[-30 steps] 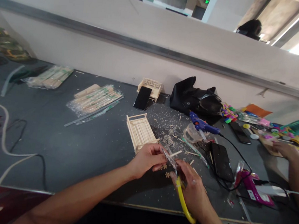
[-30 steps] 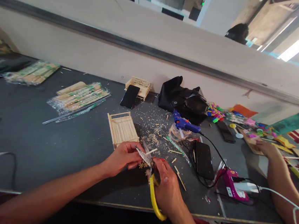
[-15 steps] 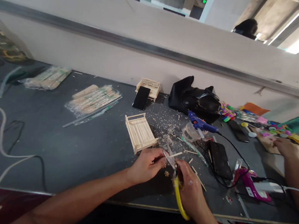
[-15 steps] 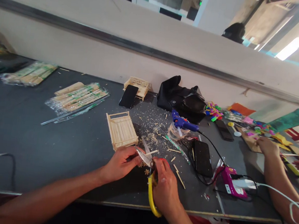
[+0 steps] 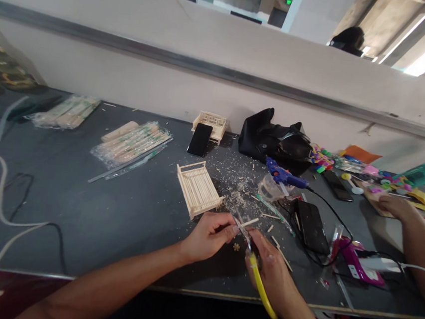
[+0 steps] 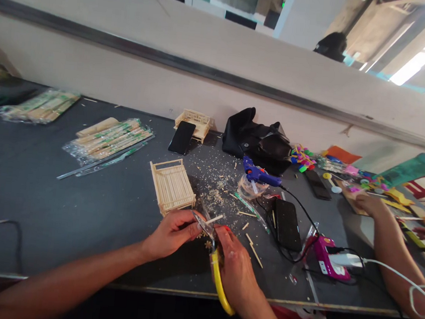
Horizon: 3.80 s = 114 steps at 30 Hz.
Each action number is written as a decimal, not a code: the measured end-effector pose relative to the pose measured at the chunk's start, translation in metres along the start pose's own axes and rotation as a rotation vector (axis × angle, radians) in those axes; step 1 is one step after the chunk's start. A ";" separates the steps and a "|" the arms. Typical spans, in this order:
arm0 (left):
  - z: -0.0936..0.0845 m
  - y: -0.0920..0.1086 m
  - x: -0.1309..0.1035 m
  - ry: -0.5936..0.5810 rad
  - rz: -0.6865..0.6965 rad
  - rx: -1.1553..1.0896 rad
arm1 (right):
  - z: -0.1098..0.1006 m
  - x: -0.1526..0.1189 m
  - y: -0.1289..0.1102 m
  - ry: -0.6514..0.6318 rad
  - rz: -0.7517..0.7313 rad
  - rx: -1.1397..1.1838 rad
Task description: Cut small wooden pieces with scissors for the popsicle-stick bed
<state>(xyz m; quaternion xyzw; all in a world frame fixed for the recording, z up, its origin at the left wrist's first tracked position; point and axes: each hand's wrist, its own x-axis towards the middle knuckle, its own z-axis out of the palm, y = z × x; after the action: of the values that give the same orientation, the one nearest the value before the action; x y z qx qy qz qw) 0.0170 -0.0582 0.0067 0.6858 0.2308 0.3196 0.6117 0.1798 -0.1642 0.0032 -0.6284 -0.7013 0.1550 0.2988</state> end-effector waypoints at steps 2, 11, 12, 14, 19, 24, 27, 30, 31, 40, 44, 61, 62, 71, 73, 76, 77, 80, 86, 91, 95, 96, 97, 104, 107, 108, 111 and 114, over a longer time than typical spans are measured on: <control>0.001 0.000 0.000 -0.005 -0.011 -0.016 | 0.000 0.001 0.000 -0.018 0.007 0.030; 0.005 -0.010 0.004 0.072 0.071 0.167 | 0.009 0.000 0.006 -0.026 0.097 -0.044; 0.005 -0.011 0.004 0.074 0.082 0.180 | 0.009 0.000 0.006 -0.026 0.096 -0.060; 0.004 -0.011 0.003 0.063 0.100 0.188 | 0.009 -0.001 0.005 -0.024 0.095 -0.086; 0.002 -0.006 0.003 0.006 0.115 0.186 | 0.009 0.000 -0.001 0.009 0.096 -0.078; 0.003 -0.006 0.003 0.019 0.155 0.189 | 0.007 0.001 -0.002 -0.043 0.109 -0.032; 0.003 -0.010 0.003 0.023 0.166 0.231 | 0.008 0.001 0.001 -0.038 0.123 -0.071; 0.004 -0.015 0.002 0.044 0.176 0.262 | 0.010 0.001 0.004 -0.019 0.118 -0.100; 0.004 -0.016 0.002 0.058 0.186 0.270 | 0.011 0.001 0.005 -0.010 0.112 -0.111; 0.001 -0.014 0.003 0.073 0.272 0.249 | 0.010 0.003 0.001 -0.014 0.085 -0.083; 0.001 -0.014 0.004 0.041 0.236 0.219 | 0.009 0.002 -0.001 -0.047 0.121 -0.023; 0.000 -0.014 0.005 -0.043 0.092 0.119 | 0.014 -0.001 0.006 -0.036 0.115 -0.046; 0.000 -0.015 0.005 -0.041 0.088 0.129 | 0.014 -0.001 0.006 -0.032 0.123 -0.042; 0.000 -0.018 0.005 -0.020 0.167 0.202 | 0.019 -0.001 0.009 0.016 0.114 -0.088; -0.001 -0.018 0.005 -0.034 0.153 0.190 | 0.018 -0.001 0.009 0.002 0.112 -0.056; -0.002 -0.017 0.005 -0.041 0.121 0.162 | 0.016 0.001 0.008 -0.038 0.136 -0.022; -0.001 -0.017 0.006 -0.048 0.115 0.158 | 0.015 0.001 0.007 -0.042 0.142 -0.023; -0.001 -0.017 0.006 -0.049 0.107 0.163 | 0.016 0.002 0.005 -0.033 0.151 -0.041; -0.002 -0.015 0.007 -0.078 0.098 0.172 | 0.013 0.001 0.007 0.012 0.136 -0.071; 0.004 -0.015 0.006 -0.014 0.098 0.212 | -0.002 0.001 0.004 -0.057 0.207 0.041; 0.007 -0.018 0.000 0.038 0.155 0.304 | -0.003 -0.009 -0.007 -0.061 0.270 0.148; 0.008 -0.018 -0.002 0.044 0.193 0.334 | -0.003 -0.013 -0.011 -0.045 0.278 0.158; 0.008 -0.019 -0.004 0.046 0.233 0.362 | -0.002 -0.016 -0.015 -0.033 0.279 0.171; 0.010 -0.018 -0.011 0.031 0.347 0.473 | -0.015 -0.020 -0.036 -0.061 0.296 0.294; 0.003 -0.013 -0.007 0.083 0.358 0.490 | -0.021 -0.028 -0.037 -0.124 0.327 0.363; 0.000 -0.011 -0.006 0.150 0.327 0.495 | -0.022 -0.033 -0.036 -0.156 0.332 0.386; -0.009 -0.004 -0.004 0.317 0.249 0.477 | -0.021 -0.047 -0.025 -0.138 0.338 0.392; -0.009 -0.002 -0.003 0.265 0.342 0.488 | -0.016 -0.045 -0.003 0.065 0.375 0.258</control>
<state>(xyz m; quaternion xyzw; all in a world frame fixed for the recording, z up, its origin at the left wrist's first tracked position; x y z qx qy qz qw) 0.0086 -0.0539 0.0044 0.7934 0.2600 0.4395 0.3314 0.1889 -0.2108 0.0076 -0.7091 -0.5364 0.2759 0.3653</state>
